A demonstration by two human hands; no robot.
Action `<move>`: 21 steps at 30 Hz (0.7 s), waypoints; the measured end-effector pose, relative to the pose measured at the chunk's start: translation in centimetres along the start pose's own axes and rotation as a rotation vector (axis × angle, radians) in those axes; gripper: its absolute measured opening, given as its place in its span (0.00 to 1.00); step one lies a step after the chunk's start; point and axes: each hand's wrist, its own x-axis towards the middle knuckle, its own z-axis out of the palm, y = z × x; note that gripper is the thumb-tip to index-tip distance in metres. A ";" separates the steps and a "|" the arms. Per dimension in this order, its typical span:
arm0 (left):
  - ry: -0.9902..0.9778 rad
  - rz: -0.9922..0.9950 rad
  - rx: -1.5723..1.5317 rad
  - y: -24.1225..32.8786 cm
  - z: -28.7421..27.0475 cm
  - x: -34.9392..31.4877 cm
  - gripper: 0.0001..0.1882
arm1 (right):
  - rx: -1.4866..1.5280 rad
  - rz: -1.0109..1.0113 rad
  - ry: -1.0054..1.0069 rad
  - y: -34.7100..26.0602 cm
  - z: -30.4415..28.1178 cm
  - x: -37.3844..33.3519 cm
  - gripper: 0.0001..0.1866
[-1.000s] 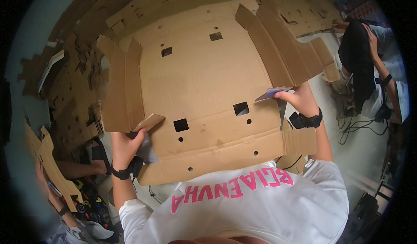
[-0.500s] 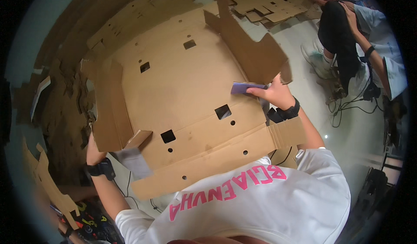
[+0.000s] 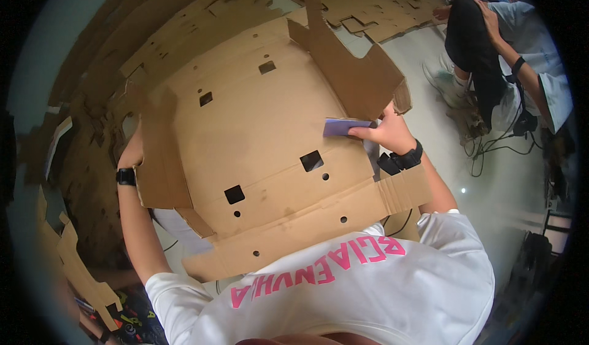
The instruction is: Assemble cardboard product boxes from flat-packed sheets while sitting on the floor.
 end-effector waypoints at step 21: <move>0.150 0.038 -1.273 -0.3 1.9 -11.5 0.40 | 0.497 -0.110 0.364 3.4 -1.3 -0.2 0.27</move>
